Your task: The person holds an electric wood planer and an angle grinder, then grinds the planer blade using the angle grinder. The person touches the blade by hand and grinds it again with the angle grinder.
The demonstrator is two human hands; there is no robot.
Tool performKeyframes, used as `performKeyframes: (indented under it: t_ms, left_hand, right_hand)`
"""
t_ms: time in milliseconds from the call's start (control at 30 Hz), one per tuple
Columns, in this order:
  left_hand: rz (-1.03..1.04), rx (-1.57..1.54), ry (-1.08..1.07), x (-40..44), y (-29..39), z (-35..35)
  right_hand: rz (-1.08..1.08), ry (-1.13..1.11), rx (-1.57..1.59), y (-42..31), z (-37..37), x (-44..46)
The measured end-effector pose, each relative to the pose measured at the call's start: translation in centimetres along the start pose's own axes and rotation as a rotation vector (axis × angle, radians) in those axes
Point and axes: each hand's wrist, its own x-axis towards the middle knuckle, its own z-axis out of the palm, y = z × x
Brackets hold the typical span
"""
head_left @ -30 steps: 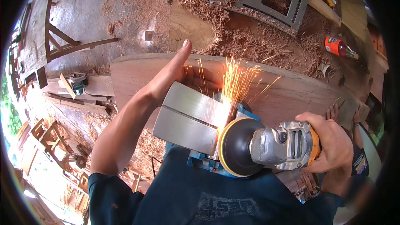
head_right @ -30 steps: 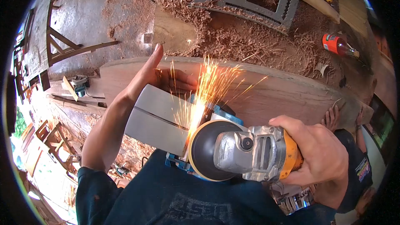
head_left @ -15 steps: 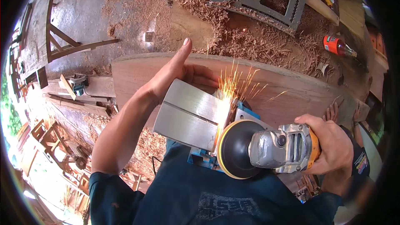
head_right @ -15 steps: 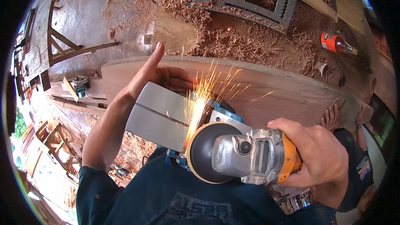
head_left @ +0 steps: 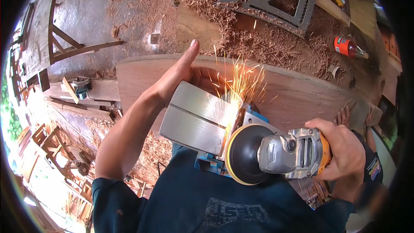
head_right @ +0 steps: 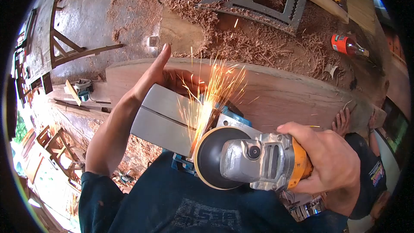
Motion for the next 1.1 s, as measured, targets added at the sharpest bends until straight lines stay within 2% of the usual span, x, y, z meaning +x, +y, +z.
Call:
performKeyframes:
  t_ms: [67, 167, 267, 567, 833, 967, 1100]
  left_hand:
    - [-0.029, -0.079, 0.071, 0.0, 0.0, 0.4]
    - [-0.008, -0.007, 0.090, -0.4, 0.5, 1.0]
    - [-0.004, -0.055, -0.028, 0.1, -0.3, -0.3]
    - [-0.014, -0.023, 0.037, -0.3, 0.4, 0.6]
    - [-0.039, -0.136, 0.001, -0.1, 0.1, 0.0]
    - [-0.017, -0.171, -0.082, -0.1, -0.1, 0.2]
    - [-0.027, -0.206, -0.036, -0.2, 0.1, 0.6]
  right_hand:
    - [-0.002, -0.006, 0.000, -0.1, 0.0, 0.0]
    - [-0.001, -0.005, 0.037, 0.1, 0.2, 0.1]
    - [0.024, -0.007, 0.080, 0.7, 0.4, -0.1]
    - [0.052, -0.006, 0.104, 1.6, 0.2, 0.4]
    - [0.061, -0.007, 0.038, 1.6, -0.5, 1.2]
    - [0.107, -0.039, 0.145, 2.4, -0.5, 1.2]
    - [0.077, -0.010, 0.116, 2.6, -0.5, 1.5]
